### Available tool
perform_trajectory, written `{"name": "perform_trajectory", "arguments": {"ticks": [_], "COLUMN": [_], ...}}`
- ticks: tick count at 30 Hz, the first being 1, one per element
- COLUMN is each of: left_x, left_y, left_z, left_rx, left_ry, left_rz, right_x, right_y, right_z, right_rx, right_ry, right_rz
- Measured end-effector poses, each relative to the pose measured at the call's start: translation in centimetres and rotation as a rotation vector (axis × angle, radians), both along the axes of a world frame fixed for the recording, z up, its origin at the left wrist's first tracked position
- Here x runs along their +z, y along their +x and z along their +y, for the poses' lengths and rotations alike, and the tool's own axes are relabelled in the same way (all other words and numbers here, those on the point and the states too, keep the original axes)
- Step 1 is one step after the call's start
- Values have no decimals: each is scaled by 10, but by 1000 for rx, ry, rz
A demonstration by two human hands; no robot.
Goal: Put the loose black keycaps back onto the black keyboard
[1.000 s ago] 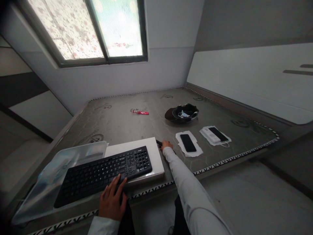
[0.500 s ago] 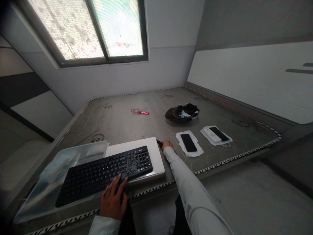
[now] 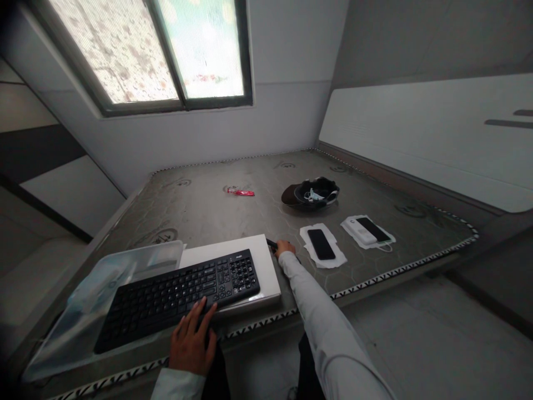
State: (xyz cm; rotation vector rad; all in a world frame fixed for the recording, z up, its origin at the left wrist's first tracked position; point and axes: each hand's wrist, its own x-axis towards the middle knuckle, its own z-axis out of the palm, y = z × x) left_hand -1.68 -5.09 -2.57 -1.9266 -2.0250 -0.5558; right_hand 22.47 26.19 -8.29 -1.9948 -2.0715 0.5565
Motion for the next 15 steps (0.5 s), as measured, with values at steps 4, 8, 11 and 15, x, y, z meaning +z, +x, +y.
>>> {"name": "perform_trajectory", "arguments": {"ticks": [4, 8, 11, 15], "left_x": [0, 3, 4, 5], "left_y": [0, 1, 2, 3], "left_z": [0, 0, -1, -2], "left_rx": [4, 6, 11, 17], "left_ry": [25, 27, 24, 3], "left_rz": [19, 31, 24, -6], "right_x": [5, 18, 32, 54], "right_y": [4, 11, 17, 25], "right_z": [-2, -4, -6, -11], "right_rx": [-3, -8, -38, -120], "right_ry": [3, 21, 93, 219], "right_rz": [-20, -2, 87, 267]}}
